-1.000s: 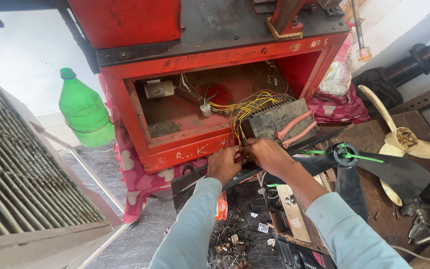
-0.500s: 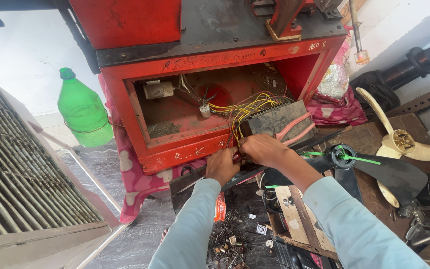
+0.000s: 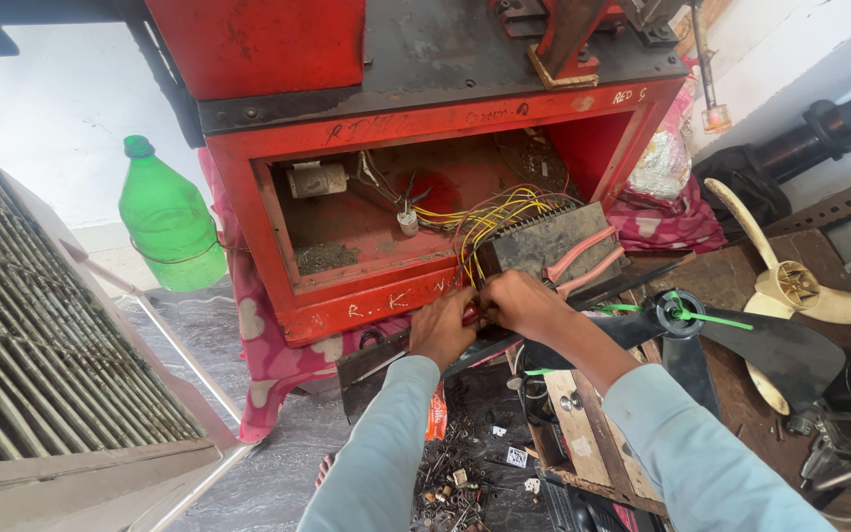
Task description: The person repairs the electrical compartment of a red machine, using a screwdriver and pliers to work on a transformer and wiring inside the housing. They also pick through a pile of bolts and fasteners on the floor, selecting parts and carrying them back to the machine.
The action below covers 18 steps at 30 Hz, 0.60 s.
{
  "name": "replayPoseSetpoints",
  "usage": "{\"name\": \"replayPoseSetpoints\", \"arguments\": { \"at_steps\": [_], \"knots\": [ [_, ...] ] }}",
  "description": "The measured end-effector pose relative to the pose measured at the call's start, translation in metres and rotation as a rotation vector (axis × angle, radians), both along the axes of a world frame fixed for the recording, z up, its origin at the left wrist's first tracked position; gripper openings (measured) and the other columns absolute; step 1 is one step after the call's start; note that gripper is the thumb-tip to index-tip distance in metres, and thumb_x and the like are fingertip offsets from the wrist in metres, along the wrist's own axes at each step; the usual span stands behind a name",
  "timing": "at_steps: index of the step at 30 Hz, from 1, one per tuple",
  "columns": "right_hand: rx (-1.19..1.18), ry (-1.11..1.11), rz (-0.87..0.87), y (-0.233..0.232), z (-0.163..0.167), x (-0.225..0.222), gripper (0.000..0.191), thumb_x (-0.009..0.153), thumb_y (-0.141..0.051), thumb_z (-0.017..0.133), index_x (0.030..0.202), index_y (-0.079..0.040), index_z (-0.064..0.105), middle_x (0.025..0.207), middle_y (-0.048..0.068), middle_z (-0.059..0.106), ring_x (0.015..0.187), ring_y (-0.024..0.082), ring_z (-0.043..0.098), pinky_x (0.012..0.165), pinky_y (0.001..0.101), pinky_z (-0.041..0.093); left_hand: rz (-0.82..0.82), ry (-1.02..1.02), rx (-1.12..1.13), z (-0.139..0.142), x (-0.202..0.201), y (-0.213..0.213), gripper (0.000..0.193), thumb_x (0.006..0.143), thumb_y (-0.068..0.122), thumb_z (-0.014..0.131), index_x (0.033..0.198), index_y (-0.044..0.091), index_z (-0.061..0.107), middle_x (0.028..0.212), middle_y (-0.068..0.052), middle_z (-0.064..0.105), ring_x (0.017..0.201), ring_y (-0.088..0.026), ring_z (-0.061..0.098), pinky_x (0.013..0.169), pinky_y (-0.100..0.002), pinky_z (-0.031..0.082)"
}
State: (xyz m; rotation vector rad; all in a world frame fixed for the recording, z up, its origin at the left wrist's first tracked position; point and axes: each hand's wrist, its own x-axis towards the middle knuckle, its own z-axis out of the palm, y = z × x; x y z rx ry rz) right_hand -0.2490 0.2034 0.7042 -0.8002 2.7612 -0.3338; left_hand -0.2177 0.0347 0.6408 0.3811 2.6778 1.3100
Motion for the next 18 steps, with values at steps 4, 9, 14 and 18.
{"name": "replayPoseSetpoints", "arguments": {
  "at_steps": [4, 9, 14, 18],
  "knots": [
    [0.061, 0.026, -0.05, -0.003, -0.005, 0.004, 0.008, 0.078, -0.009, 0.074, 0.082, -0.002, 0.076, 0.086, 0.021, 0.072, 0.084, 0.04, 0.07, 0.078, 0.0474, 0.056, 0.017, -0.006, 0.005, 0.001, 0.001, 0.0, 0.042, 0.079, 0.023, 0.079, 0.116, 0.013, 0.063, 0.118, -0.01, 0.07, 0.108, -0.037, 0.065, 0.087, -0.052, 0.049],
    [-0.018, 0.022, -0.166, -0.004, -0.011, 0.013, 0.009, 0.078, -0.008, 0.075, 0.085, -0.003, 0.077, 0.086, 0.023, 0.072, 0.082, 0.04, 0.071, 0.076, 0.0468, 0.057, 0.041, -0.04, 0.062, 0.003, 0.001, -0.003, 0.036, 0.077, 0.025, 0.08, 0.111, 0.016, 0.069, 0.114, -0.007, 0.074, 0.108, -0.034, 0.067, 0.089, -0.049, 0.05],
    [-0.23, -0.003, -0.22, -0.001, -0.011, 0.016, 0.015, 0.072, -0.003, 0.078, 0.087, -0.001, 0.078, 0.087, 0.021, 0.074, 0.081, 0.037, 0.073, 0.075, 0.0424, 0.058, 0.055, -0.066, 0.039, 0.001, 0.0, -0.002, 0.035, 0.077, 0.028, 0.082, 0.107, 0.016, 0.07, 0.11, -0.009, 0.074, 0.107, -0.033, 0.068, 0.09, -0.048, 0.05],
    [-0.264, -0.041, -0.243, 0.003, -0.008, 0.02, 0.019, 0.073, -0.001, 0.076, 0.092, -0.001, 0.079, 0.089, 0.018, 0.075, 0.081, 0.033, 0.074, 0.077, 0.0394, 0.058, 0.067, 0.028, 0.039, -0.005, -0.002, 0.001, 0.029, 0.078, 0.025, 0.08, 0.104, 0.014, 0.071, 0.107, -0.01, 0.074, 0.105, -0.034, 0.068, 0.09, -0.048, 0.05]
  ]
}}
